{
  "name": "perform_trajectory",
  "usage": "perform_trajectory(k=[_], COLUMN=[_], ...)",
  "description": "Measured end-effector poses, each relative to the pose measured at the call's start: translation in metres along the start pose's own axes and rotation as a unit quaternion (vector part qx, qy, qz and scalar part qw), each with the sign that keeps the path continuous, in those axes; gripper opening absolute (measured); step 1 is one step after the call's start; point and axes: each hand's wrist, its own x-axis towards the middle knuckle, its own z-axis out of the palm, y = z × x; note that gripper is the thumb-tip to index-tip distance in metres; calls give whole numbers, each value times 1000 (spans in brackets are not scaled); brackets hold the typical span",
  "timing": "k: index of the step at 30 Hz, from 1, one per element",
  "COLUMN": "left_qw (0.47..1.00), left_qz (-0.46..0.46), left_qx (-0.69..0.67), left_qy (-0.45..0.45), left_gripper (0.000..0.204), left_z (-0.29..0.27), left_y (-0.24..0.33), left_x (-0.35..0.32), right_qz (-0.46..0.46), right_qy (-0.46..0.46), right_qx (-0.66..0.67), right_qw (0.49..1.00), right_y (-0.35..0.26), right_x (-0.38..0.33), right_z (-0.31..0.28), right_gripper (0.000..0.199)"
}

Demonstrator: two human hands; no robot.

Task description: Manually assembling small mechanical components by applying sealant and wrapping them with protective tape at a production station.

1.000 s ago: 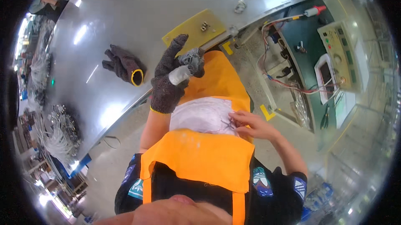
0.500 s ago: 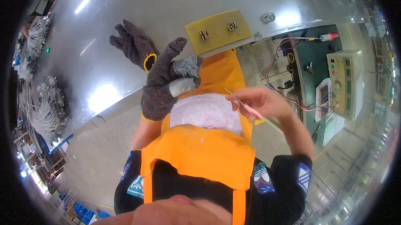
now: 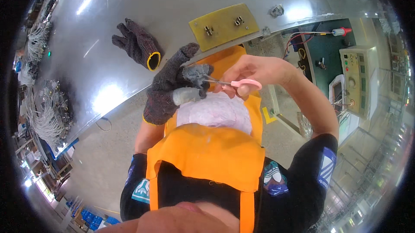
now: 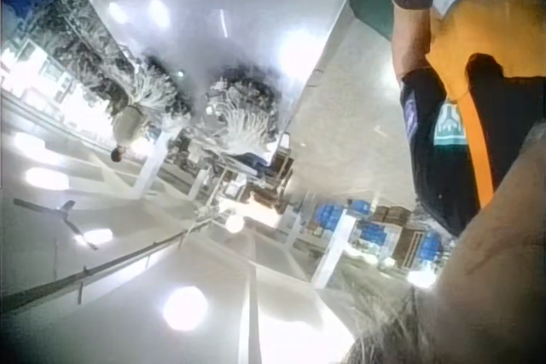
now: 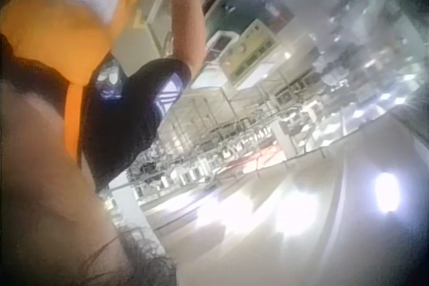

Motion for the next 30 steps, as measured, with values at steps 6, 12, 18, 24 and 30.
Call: perform_trajectory(k=[6,12,18,24,30], left_qw=[998,999,998,995,996], left_qz=[-21,-34,-16,0,-40], left_qx=[52,-30,33,78,56], left_qy=[-21,26,57,57,49], left_gripper=[60,50,63,60,66], left_z=[0,-7,0,7,13], left_y=[5,1,-6,-7,-3], left_x=[1,-1,4,3,0], right_qz=[23,25,7,-19,46], right_qy=[-39,-26,-7,-32,-14], right_qx=[19,16,35,58,72], right_qw=[999,999,999,998,996], right_y=[19,13,16,24,18], right_x=[3,-1,1,0,-2], right_z=[-7,-5,-2,-6,-2], right_gripper=[62,60,48,50,69])
